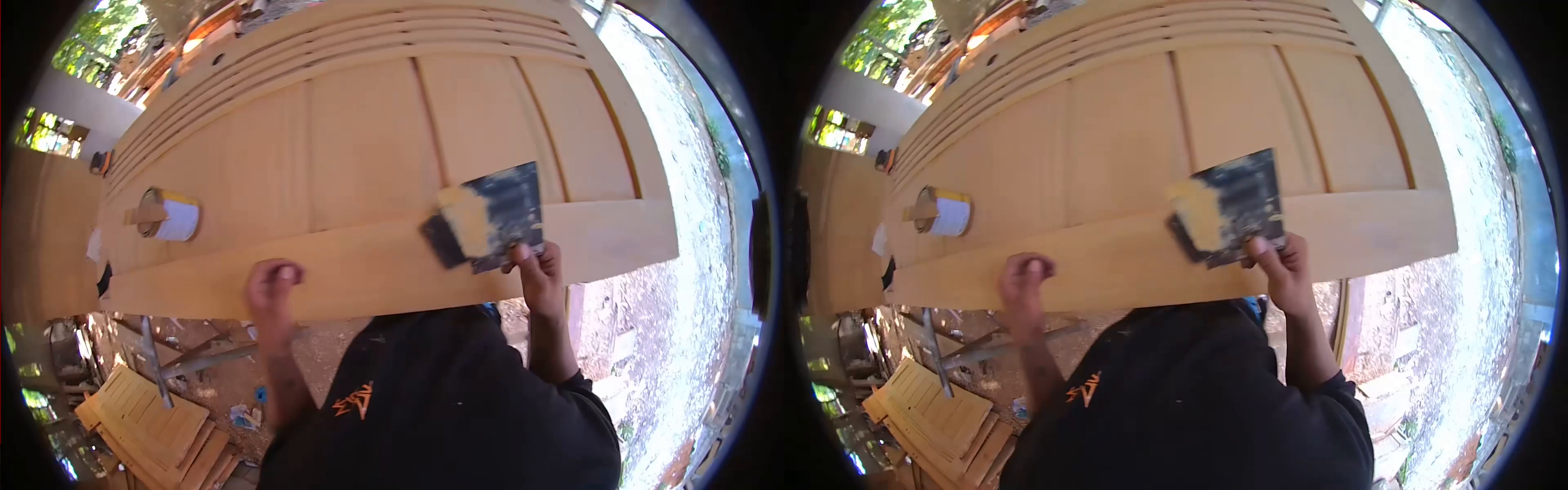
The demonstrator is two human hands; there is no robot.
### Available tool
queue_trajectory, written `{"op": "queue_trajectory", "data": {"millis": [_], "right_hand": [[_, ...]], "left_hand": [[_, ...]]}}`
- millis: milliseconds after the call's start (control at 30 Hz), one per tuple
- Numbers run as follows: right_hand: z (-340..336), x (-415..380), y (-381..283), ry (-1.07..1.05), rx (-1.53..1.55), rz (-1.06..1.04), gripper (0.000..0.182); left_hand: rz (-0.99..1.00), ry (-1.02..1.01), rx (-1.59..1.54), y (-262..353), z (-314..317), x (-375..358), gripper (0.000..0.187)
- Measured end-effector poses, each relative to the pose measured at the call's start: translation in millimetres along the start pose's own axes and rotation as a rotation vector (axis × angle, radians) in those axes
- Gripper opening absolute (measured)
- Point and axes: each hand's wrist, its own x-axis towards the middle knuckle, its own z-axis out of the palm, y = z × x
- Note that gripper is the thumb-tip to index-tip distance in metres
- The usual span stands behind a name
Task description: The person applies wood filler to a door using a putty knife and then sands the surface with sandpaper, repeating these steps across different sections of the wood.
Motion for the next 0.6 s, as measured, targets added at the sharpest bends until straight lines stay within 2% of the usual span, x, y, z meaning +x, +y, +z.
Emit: {"op": "queue_trajectory", "data": {"millis": [33, 133, 233, 333, 367, 433, 467, 533, 600], "right_hand": [[26.1, 8.2, 1.9, -0.180, -0.026, 0.067, 0.023], [111.5, 22.8, 8.5, -0.419, -0.220, 0.140, 0.030], [184.7, 31.7, 15.0, -0.629, -0.179, 0.173, 0.032], [217.0, 31.3, 33.6, -0.653, -0.130, 0.367, 0.031], [234.3, 25.8, 35.8, -0.561, -0.023, 0.355, 0.036], [253.7, 20.5, 42.5, -0.361, -0.127, 0.468, 0.039], [258.3, 17.6, 44.5, -0.251, -0.177, 0.521, 0.041], [263.3, 10.9, 44.0, -0.215, -0.079, 0.511, 0.047], [256.6, -1.0, 41.9, -0.192, 0.050, 0.493, 0.059]], "left_hand": [[-0.062, -0.076, -0.202, 5.6, -2.2, 0.4, 0.037], [-0.134, -0.360, -0.668, 13.7, -3.0, -4.2, 0.047], [-0.148, -0.290, -0.706, -7.9, -26.2, -4.5, 0.046], [-0.350, -0.217, -0.725, -28.0, -45.9, 2.5, 0.043], [-0.329, -0.287, -0.630, -28.2, -50.8, 4.7, 0.043], [-0.287, -0.433, -0.420, -22.8, -66.1, 16.5, 0.044], [-0.146, -0.363, -0.195, -15.2, -83.2, 20.9, 0.048], [0.133, -0.223, 0.254, 16.9, -124.2, 29.6, 0.054], [0.512, 0.055, 0.604, 28.1, -186.6, 52.5, 0.071]]}}
